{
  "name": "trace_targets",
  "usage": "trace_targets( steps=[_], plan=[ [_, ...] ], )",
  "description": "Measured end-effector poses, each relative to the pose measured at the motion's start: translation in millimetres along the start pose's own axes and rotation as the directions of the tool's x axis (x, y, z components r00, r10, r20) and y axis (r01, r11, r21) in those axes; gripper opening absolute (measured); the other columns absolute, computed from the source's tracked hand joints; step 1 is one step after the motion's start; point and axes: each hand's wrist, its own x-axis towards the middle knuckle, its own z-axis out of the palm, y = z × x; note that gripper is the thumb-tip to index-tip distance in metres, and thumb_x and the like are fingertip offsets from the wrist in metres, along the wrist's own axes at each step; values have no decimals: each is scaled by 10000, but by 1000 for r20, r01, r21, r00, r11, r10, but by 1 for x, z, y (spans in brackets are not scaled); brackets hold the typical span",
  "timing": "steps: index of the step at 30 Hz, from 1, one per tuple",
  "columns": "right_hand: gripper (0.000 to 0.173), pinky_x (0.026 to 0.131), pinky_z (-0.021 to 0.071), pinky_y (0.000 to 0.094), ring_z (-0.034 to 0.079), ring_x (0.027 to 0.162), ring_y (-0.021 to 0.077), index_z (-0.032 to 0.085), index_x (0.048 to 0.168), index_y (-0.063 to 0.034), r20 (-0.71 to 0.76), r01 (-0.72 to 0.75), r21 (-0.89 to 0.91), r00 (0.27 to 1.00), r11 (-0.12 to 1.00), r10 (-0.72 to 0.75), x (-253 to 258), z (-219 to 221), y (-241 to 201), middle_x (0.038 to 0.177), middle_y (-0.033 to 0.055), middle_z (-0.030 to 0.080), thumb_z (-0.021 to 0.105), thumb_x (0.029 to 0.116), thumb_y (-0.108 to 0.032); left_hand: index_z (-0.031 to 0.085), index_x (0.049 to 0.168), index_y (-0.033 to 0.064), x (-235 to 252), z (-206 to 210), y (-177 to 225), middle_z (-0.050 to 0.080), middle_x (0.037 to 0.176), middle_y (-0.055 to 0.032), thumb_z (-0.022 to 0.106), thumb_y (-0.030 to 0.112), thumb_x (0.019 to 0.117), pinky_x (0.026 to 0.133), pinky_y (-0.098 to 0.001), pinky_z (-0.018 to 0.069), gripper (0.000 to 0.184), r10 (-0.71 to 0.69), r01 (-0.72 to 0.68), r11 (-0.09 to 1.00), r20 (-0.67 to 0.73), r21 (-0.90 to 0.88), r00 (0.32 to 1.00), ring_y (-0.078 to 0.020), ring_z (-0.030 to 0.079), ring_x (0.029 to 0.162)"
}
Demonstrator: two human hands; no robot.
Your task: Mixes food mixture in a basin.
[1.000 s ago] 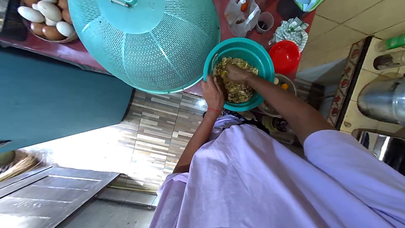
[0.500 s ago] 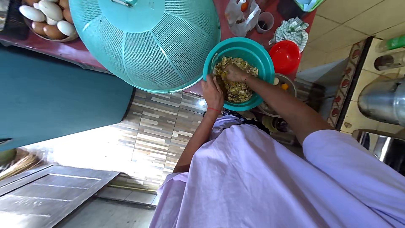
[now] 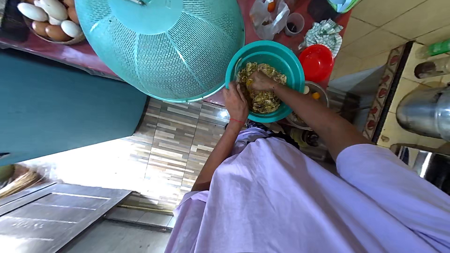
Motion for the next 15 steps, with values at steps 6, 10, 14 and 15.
trace_targets(
  steps=[6,10,14,15],
  plan=[
    [293,1017,488,560,645,1153,381,679,1227,45,84,1,65,996,998,-6,-11,-17,-12,1221,261,671,663,948,-43,604,1211,-54,1,-2,2,642,1039,-262,426,136,1084,820,-486,535,290,4,-4,1000,3,-2,1000,-417,640,956],
    [284,953,501,524,646,1065,316,683,1180,46,129,-39,217,992,975,11,-14,-24,-11,1157,232,676,641,972,-142,609,1194,-54,1,-2,1,643,1009,-257,433,133,1081,803,-479,533,281,18,-18,1000,-13,-3,1000,-409,640,931],
    [287,972,500,561,655,1085,357,700,1155,45,99,-26,167,995,986,9,-14,-19,-10,1148,246,685,720,912,-106,608,1195,-55,0,-1,0,643,1008,-256,435,136,1081,803,-476,533,282,14,-14,1000,-9,-6,1000,-408,639,926],
    [298,979,497,575,657,1093,376,709,1152,45,90,-24,132,996,991,13,-13,-17,-11,1146,252,690,736,903,-116,610,1193,-53,0,0,0,644,1009,-256,435,137,1081,804,-476,533,281,16,-16,1000,-17,-3,1000,-408,639,927]
  ],
)
